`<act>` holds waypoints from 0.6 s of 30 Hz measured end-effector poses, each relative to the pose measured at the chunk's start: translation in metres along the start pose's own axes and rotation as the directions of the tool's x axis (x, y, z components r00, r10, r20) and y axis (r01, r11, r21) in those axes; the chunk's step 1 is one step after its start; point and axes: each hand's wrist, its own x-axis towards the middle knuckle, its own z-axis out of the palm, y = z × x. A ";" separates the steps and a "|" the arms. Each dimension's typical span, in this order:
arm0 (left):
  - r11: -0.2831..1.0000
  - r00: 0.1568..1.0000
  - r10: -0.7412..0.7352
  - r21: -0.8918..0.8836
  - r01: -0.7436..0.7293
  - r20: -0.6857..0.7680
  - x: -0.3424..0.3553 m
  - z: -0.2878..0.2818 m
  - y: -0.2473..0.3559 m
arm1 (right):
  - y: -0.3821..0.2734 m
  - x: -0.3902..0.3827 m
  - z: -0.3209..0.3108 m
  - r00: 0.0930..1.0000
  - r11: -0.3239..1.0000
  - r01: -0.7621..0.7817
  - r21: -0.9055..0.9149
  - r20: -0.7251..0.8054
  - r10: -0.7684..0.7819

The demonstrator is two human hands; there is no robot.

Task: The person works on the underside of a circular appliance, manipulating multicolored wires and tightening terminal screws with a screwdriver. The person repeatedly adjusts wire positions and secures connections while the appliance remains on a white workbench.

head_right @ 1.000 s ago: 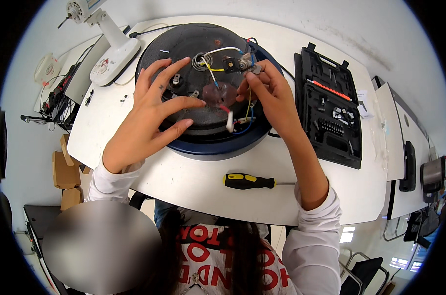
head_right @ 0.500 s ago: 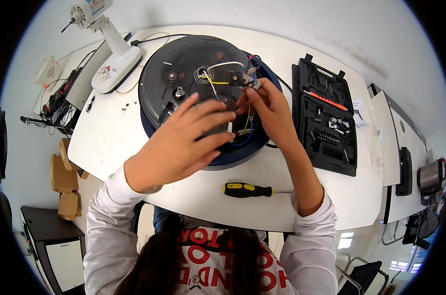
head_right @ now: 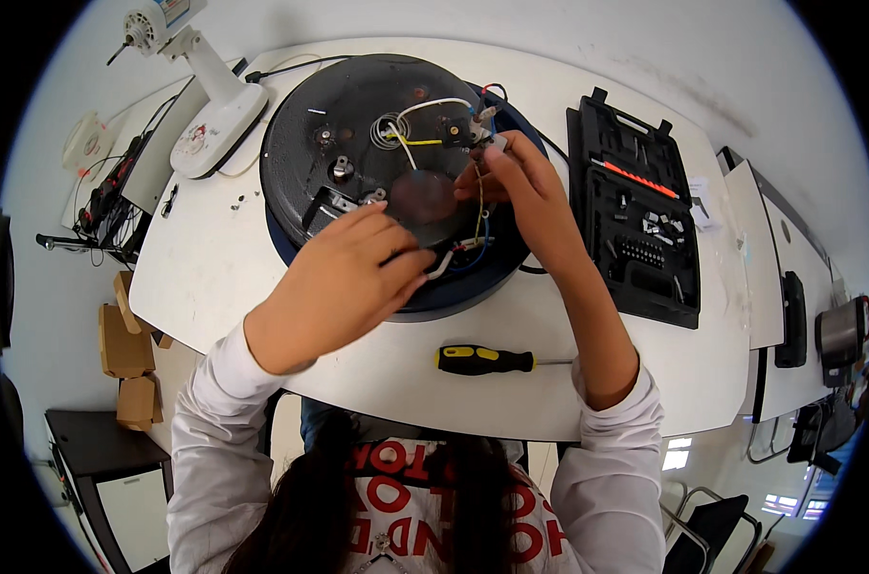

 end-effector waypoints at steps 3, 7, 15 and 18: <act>1.000 1.000 -0.009 0.012 0.009 -0.026 0.010 -0.002 -0.004 | -0.001 0.000 -0.002 1.000 1.000 -0.013 -0.025 -0.004 0.013; 0.989 0.997 0.004 0.146 0.008 -0.081 0.011 0.007 0.001 | 0.005 0.000 -0.004 0.999 0.995 0.029 -0.094 0.017 -0.027; 0.980 0.972 -0.074 0.163 0.112 -0.224 0.009 0.015 0.004 | 0.007 0.000 -0.004 0.991 0.956 0.110 -0.271 0.102 -0.085; 0.962 0.932 -0.158 0.164 0.220 -0.327 0.016 0.014 0.000 | 0.007 0.001 -0.006 0.990 0.960 0.099 -0.261 0.119 -0.070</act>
